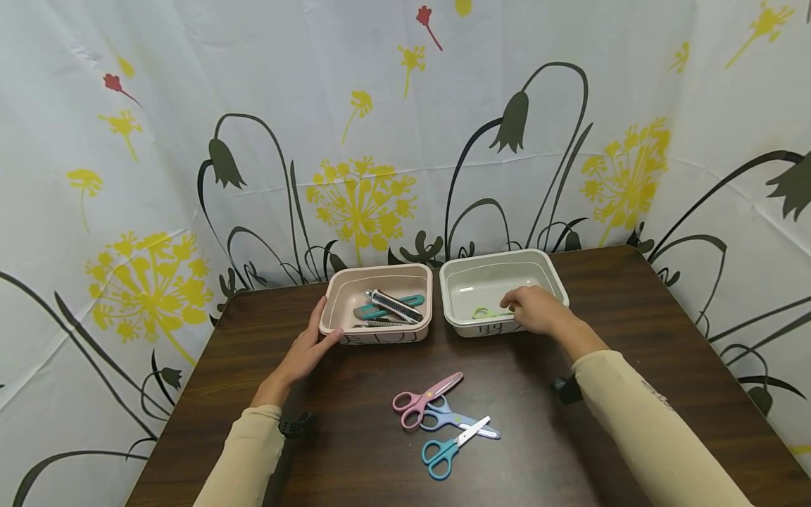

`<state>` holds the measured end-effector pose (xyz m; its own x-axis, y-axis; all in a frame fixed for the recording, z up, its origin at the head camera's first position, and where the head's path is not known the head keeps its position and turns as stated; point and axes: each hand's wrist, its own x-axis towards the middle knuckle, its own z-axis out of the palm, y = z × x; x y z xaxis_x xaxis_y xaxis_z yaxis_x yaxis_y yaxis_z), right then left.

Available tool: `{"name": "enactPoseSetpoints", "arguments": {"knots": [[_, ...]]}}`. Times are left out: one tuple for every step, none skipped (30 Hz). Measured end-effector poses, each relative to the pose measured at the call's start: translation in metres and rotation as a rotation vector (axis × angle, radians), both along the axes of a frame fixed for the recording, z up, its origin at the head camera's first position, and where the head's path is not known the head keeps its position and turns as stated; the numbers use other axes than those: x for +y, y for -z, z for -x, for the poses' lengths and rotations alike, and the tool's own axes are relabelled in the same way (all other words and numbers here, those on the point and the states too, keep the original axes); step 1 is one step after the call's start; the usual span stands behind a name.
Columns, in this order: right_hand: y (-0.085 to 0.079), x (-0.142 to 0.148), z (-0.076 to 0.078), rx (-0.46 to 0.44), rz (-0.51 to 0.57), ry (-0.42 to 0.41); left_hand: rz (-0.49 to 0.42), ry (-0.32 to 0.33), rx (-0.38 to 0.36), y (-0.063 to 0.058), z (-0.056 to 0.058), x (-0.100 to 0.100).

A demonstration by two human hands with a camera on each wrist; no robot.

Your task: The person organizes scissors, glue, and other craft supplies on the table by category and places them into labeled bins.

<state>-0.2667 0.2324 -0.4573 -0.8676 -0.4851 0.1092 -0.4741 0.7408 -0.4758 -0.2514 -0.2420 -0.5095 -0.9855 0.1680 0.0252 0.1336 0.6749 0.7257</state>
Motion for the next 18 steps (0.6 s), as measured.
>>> {"name": "enactPoseSetpoints", "arguments": {"knots": [[0.0003, 0.0002, 0.0000, 0.004, -0.001, 0.003, 0.000, 0.000, 0.001, 0.0001, -0.0001, 0.0000], [0.0009, 0.0005, 0.0003, 0.005, -0.002, 0.007, -0.001, 0.001, 0.001, 0.0003, -0.0001, 0.0000], [0.0011, 0.0009, 0.0003, 0.002, -0.002, 0.016, -0.001, 0.001, 0.001, 0.0004, -0.0002, 0.0000], [0.0013, 0.0013, 0.0006, 0.002, -0.004, 0.021, 0.000, 0.002, 0.001, 0.0007, -0.0001, 0.0000], [0.0015, 0.0018, 0.0008, -0.002, -0.004, 0.030, 0.000, 0.002, 0.001, 0.0008, -0.0001, 0.0001], [0.0012, 0.0020, 0.0009, -0.004, -0.005, 0.042, 0.001, 0.003, 0.002, 0.0009, 0.0000, 0.0000], [0.0010, 0.0021, 0.0011, -0.005, -0.006, 0.057, 0.001, 0.005, 0.003, 0.0011, 0.0002, 0.0000], [0.0005, 0.0022, 0.0010, -0.007, -0.007, 0.067, 0.000, 0.006, 0.004, 0.0013, 0.0004, 0.0000], [-0.0002, 0.0023, 0.0007, -0.003, -0.010, 0.077, 0.000, 0.005, 0.006, 0.0014, 0.0006, -0.0001], [-0.0006, 0.0024, 0.0005, 0.004, -0.012, 0.083, -0.001, 0.006, 0.008, 0.0015, 0.0008, -0.0002], [-0.0011, 0.0021, -0.0001, 0.009, -0.012, 0.091, -0.002, 0.007, 0.010, 0.0015, 0.0010, -0.0002], [-0.0014, 0.0019, -0.0006, 0.019, -0.016, 0.097, -0.003, 0.007, 0.013, 0.0016, 0.0012, -0.0002], [-0.0014, 0.0016, -0.0010, 0.028, -0.019, 0.102, -0.003, 0.007, 0.015, 0.0017, 0.0013, -0.0003], [-0.0017, 0.0012, -0.0018, 0.039, -0.024, 0.107, -0.004, 0.007, 0.017, 0.0018, 0.0014, -0.0004], [-0.0020, 0.0009, -0.0025, 0.049, -0.031, 0.115, -0.004, 0.008, 0.018, 0.0019, 0.0015, -0.0006], [-0.0023, 0.0005, -0.0032, 0.060, -0.038, 0.122, -0.003, 0.009, 0.018, 0.0019, 0.0015, -0.0007], [-0.0028, -0.0002, -0.0042, 0.073, -0.043, 0.130, -0.004, 0.009, 0.017, 0.0020, 0.0014, -0.0009], [-0.0031, -0.0009, -0.0050, 0.086, -0.048, 0.142, -0.004, 0.007, 0.016, 0.0020, 0.0014, -0.0010]]}}
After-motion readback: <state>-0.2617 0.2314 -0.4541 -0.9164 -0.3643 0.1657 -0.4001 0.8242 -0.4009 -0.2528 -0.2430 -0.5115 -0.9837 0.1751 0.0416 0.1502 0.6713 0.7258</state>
